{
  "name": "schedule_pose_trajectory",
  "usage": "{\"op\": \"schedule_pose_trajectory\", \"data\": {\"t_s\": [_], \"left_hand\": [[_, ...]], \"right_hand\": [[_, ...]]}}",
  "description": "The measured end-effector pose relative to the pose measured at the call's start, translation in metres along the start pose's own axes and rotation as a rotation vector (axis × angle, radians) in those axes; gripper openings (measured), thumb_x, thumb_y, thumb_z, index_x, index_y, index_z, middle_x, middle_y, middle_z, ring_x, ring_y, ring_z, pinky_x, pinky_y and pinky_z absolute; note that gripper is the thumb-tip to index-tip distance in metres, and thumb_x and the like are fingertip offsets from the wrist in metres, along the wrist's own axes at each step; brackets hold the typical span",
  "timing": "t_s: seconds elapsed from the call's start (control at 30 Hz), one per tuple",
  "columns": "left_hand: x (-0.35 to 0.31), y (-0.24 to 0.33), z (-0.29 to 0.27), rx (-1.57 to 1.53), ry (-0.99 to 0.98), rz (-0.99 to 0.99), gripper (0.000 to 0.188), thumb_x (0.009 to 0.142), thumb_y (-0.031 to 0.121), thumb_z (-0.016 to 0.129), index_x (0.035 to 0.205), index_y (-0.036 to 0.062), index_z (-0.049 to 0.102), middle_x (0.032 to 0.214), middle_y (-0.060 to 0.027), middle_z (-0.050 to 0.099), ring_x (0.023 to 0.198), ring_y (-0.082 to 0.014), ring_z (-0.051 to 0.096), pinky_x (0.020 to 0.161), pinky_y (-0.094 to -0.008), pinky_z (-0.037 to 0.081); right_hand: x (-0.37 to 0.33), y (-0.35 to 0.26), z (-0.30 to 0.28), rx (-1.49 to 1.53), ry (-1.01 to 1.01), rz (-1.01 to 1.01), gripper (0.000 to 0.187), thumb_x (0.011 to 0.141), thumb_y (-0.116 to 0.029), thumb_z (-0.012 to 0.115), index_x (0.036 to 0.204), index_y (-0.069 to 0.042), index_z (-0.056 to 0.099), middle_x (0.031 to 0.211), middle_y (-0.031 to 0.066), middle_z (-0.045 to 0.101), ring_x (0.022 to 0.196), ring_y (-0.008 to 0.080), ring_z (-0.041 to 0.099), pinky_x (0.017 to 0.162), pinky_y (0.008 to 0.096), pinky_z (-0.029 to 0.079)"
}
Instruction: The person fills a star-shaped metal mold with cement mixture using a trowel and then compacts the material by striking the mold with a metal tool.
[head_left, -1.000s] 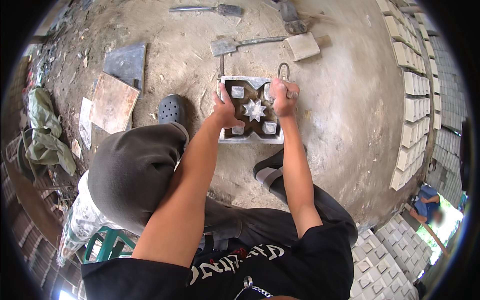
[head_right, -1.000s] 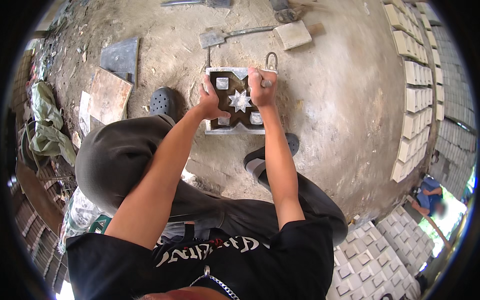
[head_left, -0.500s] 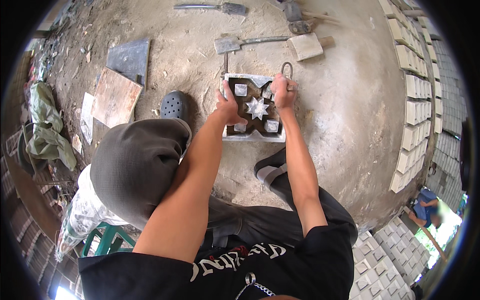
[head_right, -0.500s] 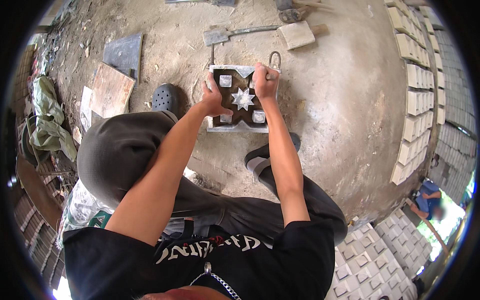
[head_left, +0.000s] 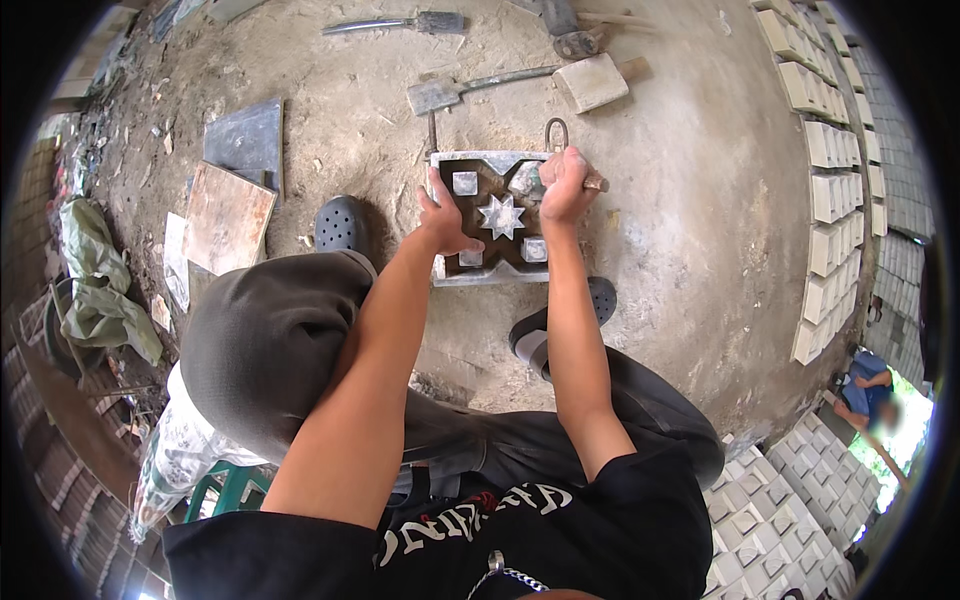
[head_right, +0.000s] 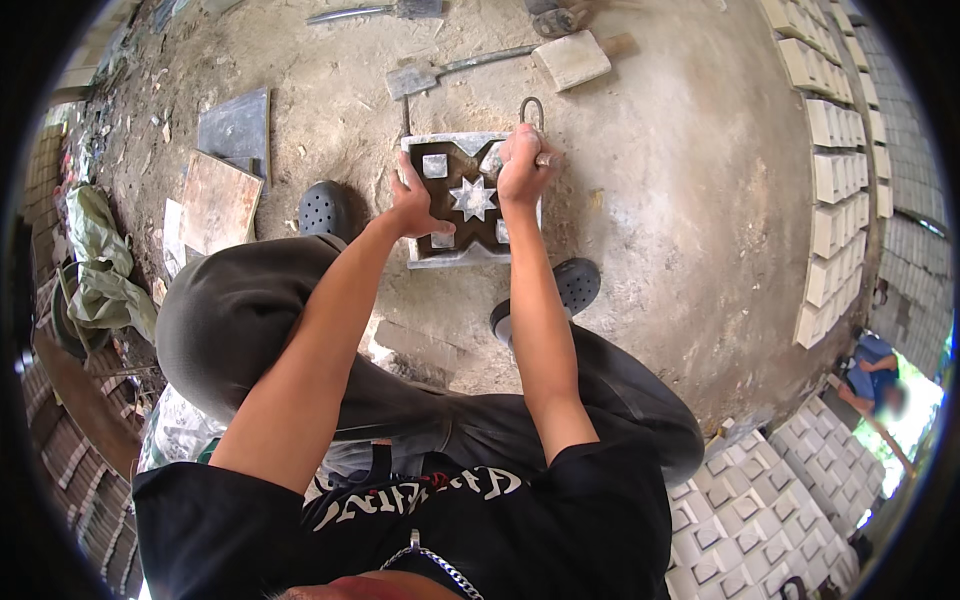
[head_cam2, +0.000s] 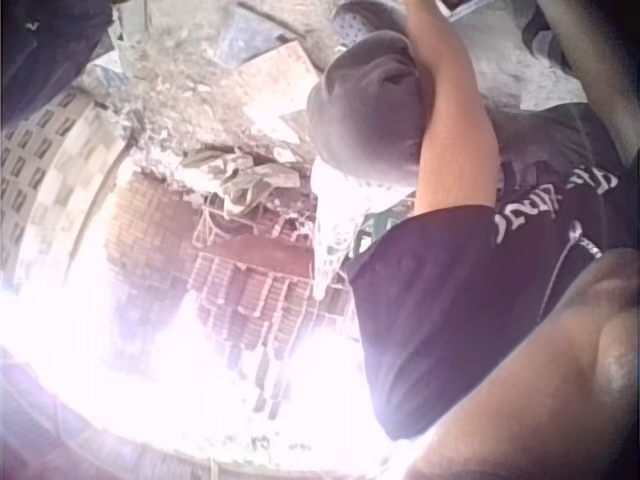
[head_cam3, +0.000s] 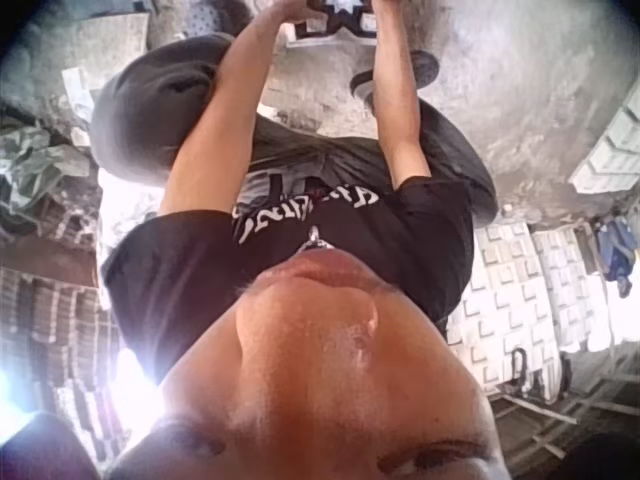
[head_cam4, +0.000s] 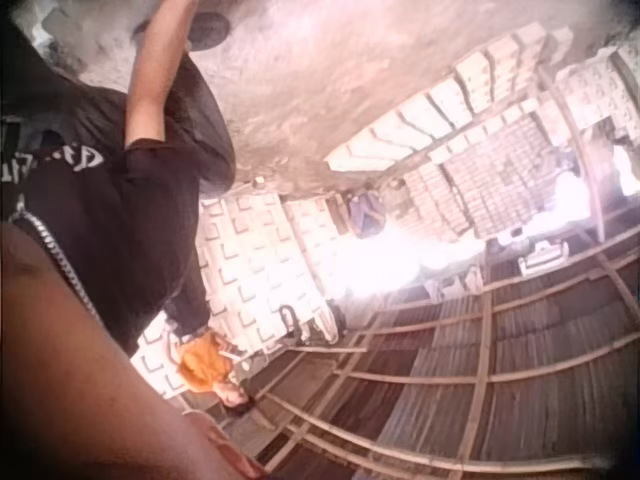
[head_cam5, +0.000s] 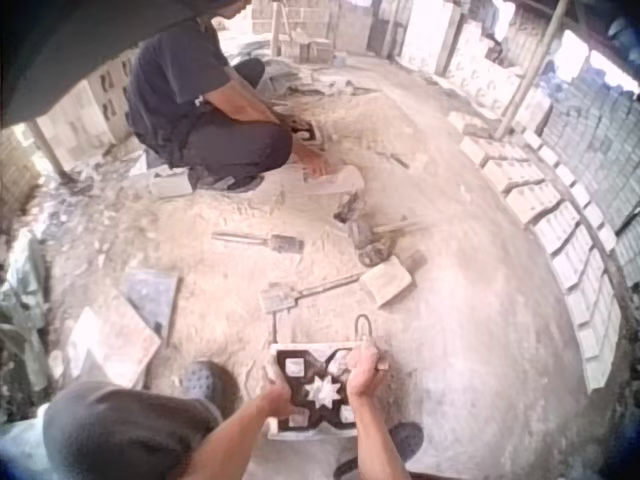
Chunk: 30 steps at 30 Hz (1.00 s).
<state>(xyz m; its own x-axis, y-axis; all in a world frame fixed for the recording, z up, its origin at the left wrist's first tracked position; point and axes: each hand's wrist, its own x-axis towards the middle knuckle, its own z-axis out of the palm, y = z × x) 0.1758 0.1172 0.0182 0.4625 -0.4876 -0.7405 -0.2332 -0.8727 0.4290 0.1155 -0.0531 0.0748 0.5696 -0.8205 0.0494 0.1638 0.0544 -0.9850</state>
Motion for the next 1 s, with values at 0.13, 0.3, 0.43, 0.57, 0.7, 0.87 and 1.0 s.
{"op": "schedule_pose_trajectory", "data": {"t_s": [0.13,0.3,0.43,0.57,0.7,0.87,1.0], "left_hand": [[0.003,-0.003,0.011,0.010,0.001,0.047,0.159,0.053,0.042,0.091,0.134,0.0055,-0.041,0.142,-0.0458,-0.009,0.128,-0.0568,0.031,0.109,-0.0485,0.031],[-0.002,-0.003,-0.001,0.031,0.013,0.004,0.159,0.053,0.043,0.091,0.135,0.0040,-0.039,0.142,-0.0465,-0.008,0.128,-0.0572,0.031,0.109,-0.0459,0.032],[0.007,0.000,0.005,0.012,0.009,0.054,0.158,0.053,0.045,0.090,0.134,0.0024,-0.039,0.141,-0.0466,-0.009,0.130,-0.0573,0.025,0.110,-0.0467,0.030],[-0.002,-0.001,-0.007,0.051,-0.081,0.022,0.160,0.054,0.050,0.088,0.128,-0.0077,-0.041,0.140,-0.0472,-0.013,0.137,-0.0565,0.005,0.113,-0.0463,0.023],[-0.003,0.009,0.002,-0.005,-0.013,0.012,0.158,0.054,0.042,0.091,0.134,0.0071,-0.041,0.142,-0.0457,-0.010,0.131,-0.0564,0.027,0.110,-0.0470,0.030],[-0.007,0.001,-0.001,0.007,-0.019,-0.018,0.158,0.054,0.043,0.091,0.134,0.0057,-0.040,0.143,-0.0447,-0.008,0.131,-0.0563,0.027,0.110,-0.0476,0.030],[-0.003,0.014,-0.001,0.029,-0.029,0.022,0.158,0.054,0.044,0.090,0.134,0.0031,-0.040,0.141,-0.0473,-0.007,0.129,-0.0573,0.029,0.109,-0.0474,0.031]], "right_hand": [[0.006,0.020,0.004,-0.095,0.000,0.061,0.039,0.089,-0.018,0.047,0.053,-0.007,0.038,0.050,-0.0043,0.039,0.047,0.0052,0.036,0.044,0.0264,0.025],[-0.003,-0.010,0.017,0.062,0.150,-0.022,0.041,0.091,-0.018,0.048,0.051,-0.012,0.037,0.049,-0.0015,0.040,0.044,0.0080,0.036,0.044,0.0276,0.028],[-0.015,0.033,0.004,-0.115,0.130,-0.002,0.041,0.091,-0.020,0.049,0.052,-0.011,0.037,0.050,-0.0031,0.039,0.045,0.0082,0.035,0.045,0.0272,0.027],[-0.015,-0.016,0.021,0.103,0.220,0.033,0.041,0.092,-0.021,0.044,0.053,-0.010,0.036,0.051,-0.0039,0.036,0.046,0.0074,0.032,0.046,0.0274,0.025],[-0.022,0.031,0.004,-0.296,0.155,-0.121,0.037,0.088,-0.016,0.048,0.052,-0.008,0.042,0.051,0.0016,0.046,0.049,0.0103,0.043,0.048,0.0288,0.033],[-0.005,-0.007,0.019,0.086,0.230,0.037,0.043,0.090,-0.018,0.051,0.051,-0.012,0.034,0.048,-0.0016,0.039,0.043,0.0092,0.033,0.044,0.0286,0.026],[-0.012,0.020,0.003,-0.001,0.187,-0.272,0.040,0.089,-0.021,0.048,0.053,-0.007,0.040,0.053,-0.0012,0.044,0.050,0.0059,0.039,0.045,0.0268,0.027]]}}
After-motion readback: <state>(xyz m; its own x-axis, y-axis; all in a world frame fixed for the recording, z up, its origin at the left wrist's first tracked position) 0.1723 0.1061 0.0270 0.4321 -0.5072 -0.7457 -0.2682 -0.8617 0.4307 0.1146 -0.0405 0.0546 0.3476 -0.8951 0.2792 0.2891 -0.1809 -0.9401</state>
